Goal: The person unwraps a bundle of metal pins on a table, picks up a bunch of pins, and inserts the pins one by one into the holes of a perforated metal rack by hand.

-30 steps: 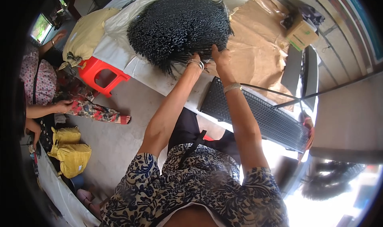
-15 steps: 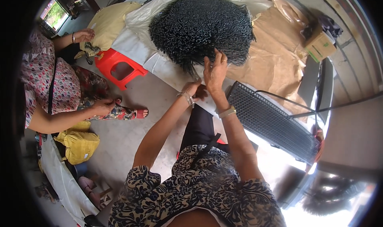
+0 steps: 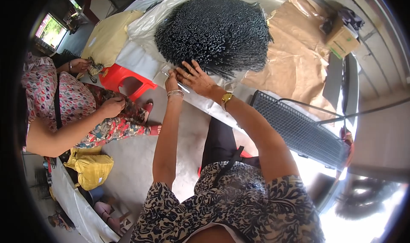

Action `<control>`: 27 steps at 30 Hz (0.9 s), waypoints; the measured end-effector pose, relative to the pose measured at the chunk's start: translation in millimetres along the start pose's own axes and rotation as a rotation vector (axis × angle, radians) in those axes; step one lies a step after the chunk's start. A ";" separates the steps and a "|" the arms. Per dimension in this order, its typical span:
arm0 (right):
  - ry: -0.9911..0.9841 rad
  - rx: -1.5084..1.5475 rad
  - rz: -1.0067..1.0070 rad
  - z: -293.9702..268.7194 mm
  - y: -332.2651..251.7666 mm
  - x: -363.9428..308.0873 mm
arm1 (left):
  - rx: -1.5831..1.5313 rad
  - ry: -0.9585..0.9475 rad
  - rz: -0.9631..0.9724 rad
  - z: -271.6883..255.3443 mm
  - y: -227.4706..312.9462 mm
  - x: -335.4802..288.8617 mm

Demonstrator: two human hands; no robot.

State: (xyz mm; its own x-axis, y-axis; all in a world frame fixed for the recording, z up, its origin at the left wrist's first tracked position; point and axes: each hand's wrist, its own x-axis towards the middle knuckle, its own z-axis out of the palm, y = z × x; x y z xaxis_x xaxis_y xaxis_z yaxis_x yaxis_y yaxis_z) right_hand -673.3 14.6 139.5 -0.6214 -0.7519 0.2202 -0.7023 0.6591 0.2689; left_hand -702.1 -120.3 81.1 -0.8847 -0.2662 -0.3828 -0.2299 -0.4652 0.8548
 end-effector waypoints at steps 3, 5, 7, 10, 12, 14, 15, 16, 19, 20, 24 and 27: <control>-0.042 -0.006 -0.095 10.0 18.4 -3.1 | -0.076 0.026 -0.103 5.2 -6.7 9.2; -0.042 -0.068 -0.125 11.5 24.1 -4.9 | -0.125 0.043 -0.170 8.6 -5.0 9.3; -0.001 0.019 -0.113 9.6 29.5 -4.4 | -0.115 0.004 -0.175 14.9 -5.1 26.0; -0.099 -0.176 -0.089 4.6 62.1 -20.2 | -0.045 -0.118 -0.223 51.6 4.3 5.9; -0.066 -0.078 -0.083 -1.9 79.5 -15.9 | 0.141 -0.090 -0.138 59.1 5.8 16.2; -0.056 -0.046 -0.103 -2.8 90.4 -9.3 | 0.342 -0.039 -0.042 56.4 -5.3 26.3; -0.074 -0.054 -0.110 0.8 103.0 -18.1 | 0.237 -0.048 -0.084 74.7 -5.1 13.0; -0.101 -0.072 -0.111 -0.1 121.4 -32.4 | 0.257 -0.062 -0.121 104.9 8.0 -15.6; -0.092 -0.009 -0.158 0.8 122.1 -20.8 | 0.320 0.001 -0.014 105.8 1.6 -9.2; -0.058 0.014 -0.156 2.0 122.3 -21.1 | 0.288 0.040 0.008 110.9 -0.3 -9.9; -0.103 0.034 -0.191 10.1 137.1 -20.3 | 0.207 0.073 0.059 129.1 -8.0 -9.0; -0.096 0.067 -0.213 11.6 145.8 -19.1 | 0.239 0.102 0.052 137.0 -1.0 -12.9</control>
State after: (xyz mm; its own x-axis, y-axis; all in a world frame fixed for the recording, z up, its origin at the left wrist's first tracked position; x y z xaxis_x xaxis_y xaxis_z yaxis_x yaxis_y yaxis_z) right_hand -767.9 125.3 163.7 -0.4842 -0.8718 0.0745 -0.8408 0.4871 0.2362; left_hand -746.1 -0.8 133.2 -0.8551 -0.3739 -0.3591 -0.2851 -0.2394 0.9281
